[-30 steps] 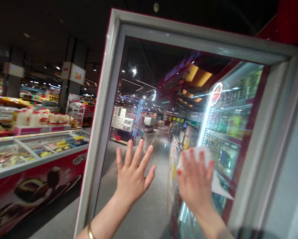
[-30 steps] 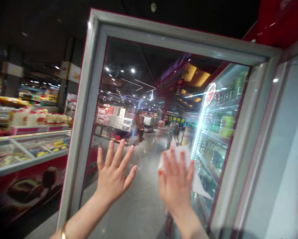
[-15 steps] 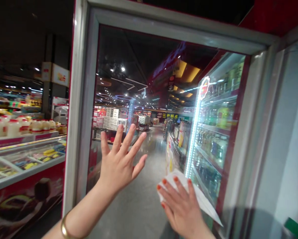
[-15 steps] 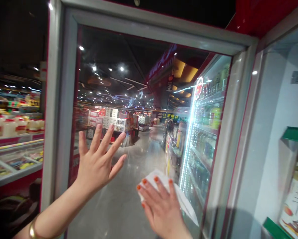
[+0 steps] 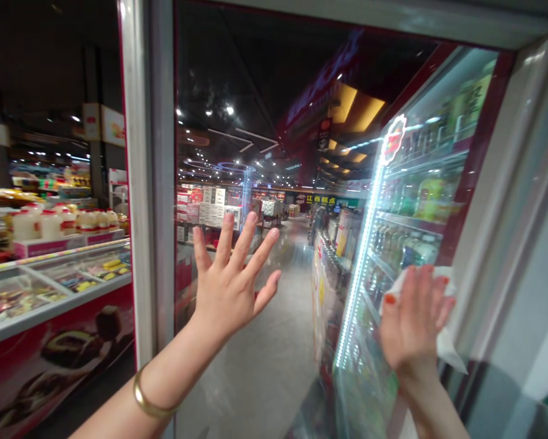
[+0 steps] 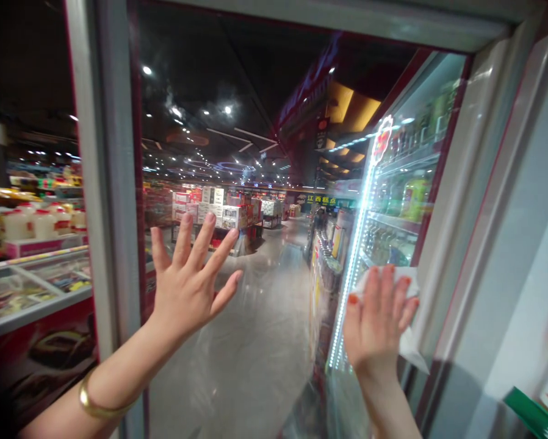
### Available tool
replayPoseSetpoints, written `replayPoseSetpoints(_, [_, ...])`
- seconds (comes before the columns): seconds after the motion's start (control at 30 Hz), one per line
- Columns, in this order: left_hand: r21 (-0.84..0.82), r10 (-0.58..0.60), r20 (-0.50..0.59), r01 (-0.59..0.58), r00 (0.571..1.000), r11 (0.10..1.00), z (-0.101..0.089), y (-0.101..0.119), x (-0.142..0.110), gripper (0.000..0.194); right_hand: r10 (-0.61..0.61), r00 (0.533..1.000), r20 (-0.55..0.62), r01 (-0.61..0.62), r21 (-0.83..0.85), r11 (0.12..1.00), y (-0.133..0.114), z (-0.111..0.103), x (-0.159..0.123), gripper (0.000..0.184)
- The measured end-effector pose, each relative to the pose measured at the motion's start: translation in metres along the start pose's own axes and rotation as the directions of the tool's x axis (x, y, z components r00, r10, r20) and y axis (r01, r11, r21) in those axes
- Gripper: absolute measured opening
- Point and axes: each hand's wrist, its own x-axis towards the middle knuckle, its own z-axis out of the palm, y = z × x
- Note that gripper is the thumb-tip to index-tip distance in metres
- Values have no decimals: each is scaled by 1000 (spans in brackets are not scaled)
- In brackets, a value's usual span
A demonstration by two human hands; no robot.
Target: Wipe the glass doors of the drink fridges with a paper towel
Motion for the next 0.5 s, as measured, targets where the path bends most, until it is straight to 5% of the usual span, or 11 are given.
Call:
replayPoseSetpoints(0.07, [-1,-5,-1,5,1000,1000,0,0,0,83,178,983,-39,-177,15,984,-10,2,6,75])
replayPoseSetpoints(0.1, [-4,-5,-1,5,1000,1000,-1,0,1,83,139,990,-25,-139,24,990,-25,3,1,76])
replayPoseSetpoints(0.17, [-12,-2,5,2,1000,1000,-2,0,1,82,-165,985,46,162,67,984,-59,2,-20,79])
replayPoseSetpoints(0.23, [-19,4,7,-4,1000,1000,-3,0,2,80,-488,868,88,475,133,870,-76,1,-41,76])
replayPoseSetpoints(0.27, [-20,6,6,-6,1000,1000,-4,0,2,79,-542,835,98,528,136,838,-73,1,-47,76])
replayPoseSetpoints(0.33, [-22,11,-5,-11,1000,1000,-4,1,2,77,-402,910,103,396,76,915,-50,-1,-47,78])
replayPoseSetpoints(0.4, [-21,14,-19,-15,1000,1000,-3,1,2,78,-71,997,36,71,8,997,-26,0,-36,81])
replayPoseSetpoints(0.47, [-17,13,-26,-14,1000,1000,-3,2,2,80,125,992,-17,-125,-5,992,-26,3,-33,82])
replayPoseSetpoints(0.5, [-15,11,-23,-11,1000,1000,-3,2,2,80,92,996,-6,-92,-7,996,-38,5,-37,83])
